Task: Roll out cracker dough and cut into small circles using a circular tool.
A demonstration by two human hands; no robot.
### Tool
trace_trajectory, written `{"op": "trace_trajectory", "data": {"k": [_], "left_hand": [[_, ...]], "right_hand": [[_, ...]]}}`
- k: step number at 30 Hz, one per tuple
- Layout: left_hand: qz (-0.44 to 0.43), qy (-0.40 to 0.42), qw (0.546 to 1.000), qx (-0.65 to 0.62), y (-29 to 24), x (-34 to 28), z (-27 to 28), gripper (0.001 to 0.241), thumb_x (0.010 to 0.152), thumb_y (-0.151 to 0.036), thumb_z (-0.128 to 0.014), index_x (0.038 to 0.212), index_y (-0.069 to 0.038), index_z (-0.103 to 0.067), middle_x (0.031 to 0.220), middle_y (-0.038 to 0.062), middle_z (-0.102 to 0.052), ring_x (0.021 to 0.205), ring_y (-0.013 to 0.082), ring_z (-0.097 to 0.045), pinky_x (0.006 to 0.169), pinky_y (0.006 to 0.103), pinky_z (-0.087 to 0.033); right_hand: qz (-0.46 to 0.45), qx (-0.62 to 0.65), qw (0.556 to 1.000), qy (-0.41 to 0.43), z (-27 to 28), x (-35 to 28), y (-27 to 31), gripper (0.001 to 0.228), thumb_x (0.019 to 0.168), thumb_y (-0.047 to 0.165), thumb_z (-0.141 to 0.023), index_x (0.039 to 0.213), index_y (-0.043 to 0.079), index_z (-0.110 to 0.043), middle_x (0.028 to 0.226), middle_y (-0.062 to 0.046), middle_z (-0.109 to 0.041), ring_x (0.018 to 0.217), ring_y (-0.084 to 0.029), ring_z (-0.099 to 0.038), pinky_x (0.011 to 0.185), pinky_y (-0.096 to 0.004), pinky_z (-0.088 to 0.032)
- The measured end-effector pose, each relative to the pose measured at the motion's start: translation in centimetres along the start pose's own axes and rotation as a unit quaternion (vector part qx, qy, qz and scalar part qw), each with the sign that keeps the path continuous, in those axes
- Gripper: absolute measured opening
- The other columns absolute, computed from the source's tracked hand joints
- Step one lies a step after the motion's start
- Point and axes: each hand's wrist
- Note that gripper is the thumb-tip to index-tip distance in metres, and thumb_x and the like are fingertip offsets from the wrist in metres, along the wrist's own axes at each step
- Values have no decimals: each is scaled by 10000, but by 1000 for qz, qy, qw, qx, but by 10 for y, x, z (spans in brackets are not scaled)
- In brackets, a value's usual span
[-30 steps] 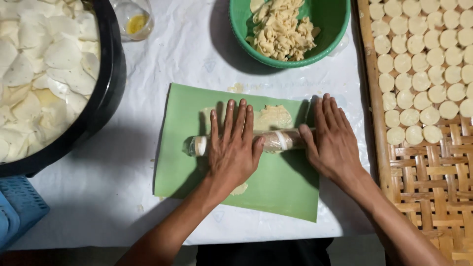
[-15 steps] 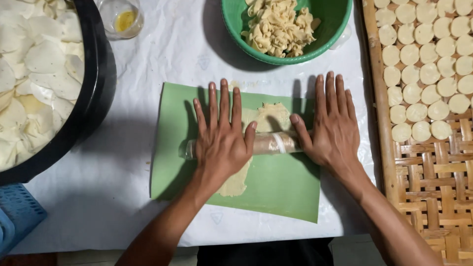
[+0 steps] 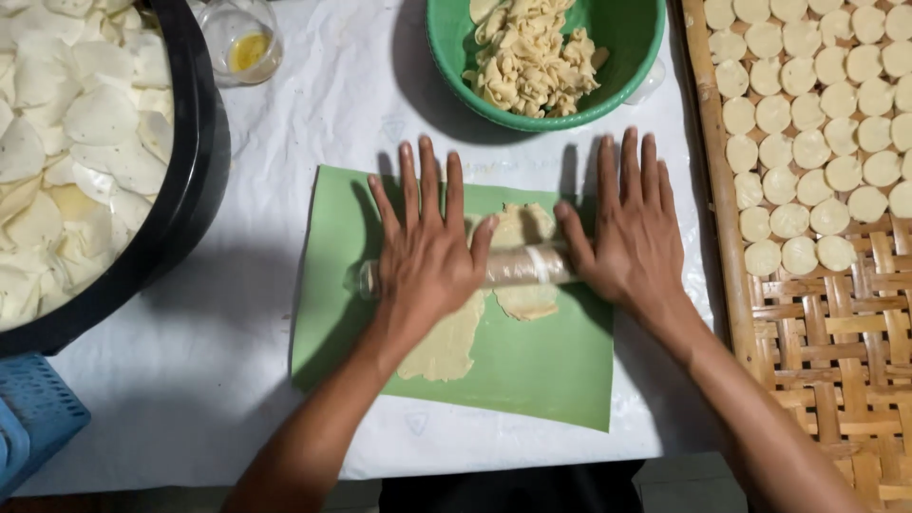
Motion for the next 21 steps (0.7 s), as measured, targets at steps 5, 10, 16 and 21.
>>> {"op": "trace_trajectory", "data": {"k": [5,10,16,21], "left_hand": [[-31,-106,993,46,-30,-82,-19,652,1046,-386,-401,1505,74,-457,1580,308,-403,1501,438,-359,1195,675,-194],[-36,-142,988,46,-24,-71,-25,684,1098,-437,-256,1458,93,-494,1543,298,-468,1477,397,-426,1205,632,-234],[-24,-58,998,22,-11,-19,-16,768,1088,-499,-354,1530,127,-405,1663,329,-130,1556,498,-47,1160,785,22],[-50,-142,988,38,-31,-83,-31,672,1099,-432,-282,1488,88,-455,1560,280,-461,1494,394,-410,1212,648,-209]], "right_hand": [[62,-94,986,-126,-30,-90,-3,813,992,588,-451,1561,8,-484,1566,-258,-502,1478,-412,-419,1213,-505,-288],[90,-135,975,-153,-31,-77,-12,722,1032,548,-399,1521,46,-571,1504,-203,-603,1423,-387,-525,1157,-474,-412],[51,-53,995,-62,-18,-23,-15,792,1083,537,-337,1625,-41,-317,1625,-349,-325,1541,-440,-210,1233,-516,-172],[95,-106,977,-160,-29,-92,-8,776,1051,542,-403,1562,-39,-461,1573,-246,-507,1450,-400,-475,1206,-482,-317]]}}
Point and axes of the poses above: each hand's wrist, its own x-axis towards the middle knuckle, its own z-axis out of the back of the hand, y = z × x
